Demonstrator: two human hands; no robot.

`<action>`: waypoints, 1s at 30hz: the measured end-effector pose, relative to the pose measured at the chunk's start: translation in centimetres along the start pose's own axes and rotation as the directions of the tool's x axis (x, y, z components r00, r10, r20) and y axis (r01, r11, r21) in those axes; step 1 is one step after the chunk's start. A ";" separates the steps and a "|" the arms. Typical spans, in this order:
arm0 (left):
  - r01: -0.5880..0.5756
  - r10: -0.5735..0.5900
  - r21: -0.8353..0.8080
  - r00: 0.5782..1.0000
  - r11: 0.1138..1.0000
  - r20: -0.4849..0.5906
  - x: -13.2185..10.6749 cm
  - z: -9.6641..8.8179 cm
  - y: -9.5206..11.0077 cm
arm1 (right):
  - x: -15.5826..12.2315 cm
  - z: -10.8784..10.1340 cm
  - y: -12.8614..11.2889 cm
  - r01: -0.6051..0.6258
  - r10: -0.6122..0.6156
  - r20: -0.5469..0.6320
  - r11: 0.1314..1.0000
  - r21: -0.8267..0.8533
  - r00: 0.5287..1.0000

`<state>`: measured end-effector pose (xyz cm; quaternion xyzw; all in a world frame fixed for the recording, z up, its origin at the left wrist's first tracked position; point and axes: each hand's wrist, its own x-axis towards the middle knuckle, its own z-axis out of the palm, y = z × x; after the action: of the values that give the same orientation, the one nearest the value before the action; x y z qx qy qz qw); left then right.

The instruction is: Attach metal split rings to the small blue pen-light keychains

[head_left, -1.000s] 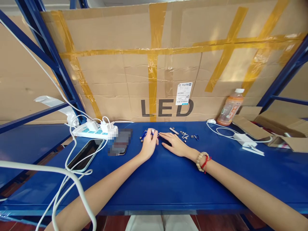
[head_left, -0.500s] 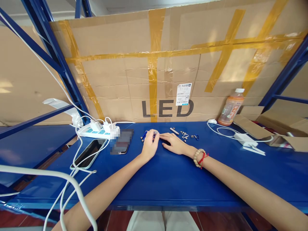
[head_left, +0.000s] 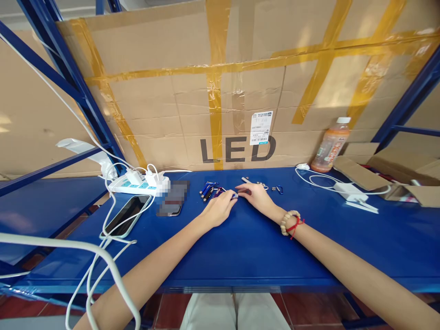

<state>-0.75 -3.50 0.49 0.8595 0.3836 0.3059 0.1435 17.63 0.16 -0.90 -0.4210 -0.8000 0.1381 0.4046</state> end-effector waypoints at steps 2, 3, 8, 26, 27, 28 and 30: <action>-0.006 0.006 0.037 1.000 0.999 -0.008 0.1 0.2 -0.2 | -0.2 -0.1 -0.9 -0.041 0.052 -0.095 0.992 0.116 0.994; 0.014 -0.012 0.044 0.999 0.999 -0.035 0.1 0.2 -0.3 | -0.3 -0.1 -1.4 -0.053 0.086 -0.153 0.977 0.208 0.985; 0.097 -0.096 0.012 0.992 0.995 -0.079 0.3 0.2 -0.9 | -0.7 0.3 -3.8 -0.019 0.092 -0.177 0.927 0.374 0.980; 0.125 -0.127 0.070 0.992 0.990 0.024 0.1 -0.2 -0.2 | -1.2 0.0 -4.7 0.046 -0.033 -0.102 0.991 0.124 0.994; 0.126 -0.128 0.084 0.992 0.989 0.018 0.1 -0.2 -0.2 | -1.2 -0.1 -4.8 0.046 -0.037 -0.089 0.994 0.102 0.995; 0.129 -0.131 0.099 0.991 0.987 0.008 0.1 -0.1 -0.3 | -1.2 -0.1 -5.0 0.044 -0.038 -0.077 0.995 0.084 0.996; 0.151 -0.150 0.127 0.989 0.980 -0.017 0.2 -0.1 -0.3 | -1.0 -0.3 -5.1 0.052 -0.047 -0.072 0.996 0.071 0.996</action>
<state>-0.84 -3.13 0.49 0.8342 0.4670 0.2720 0.1094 15.33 -3.76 1.57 -0.3905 -0.7900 0.1422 0.4507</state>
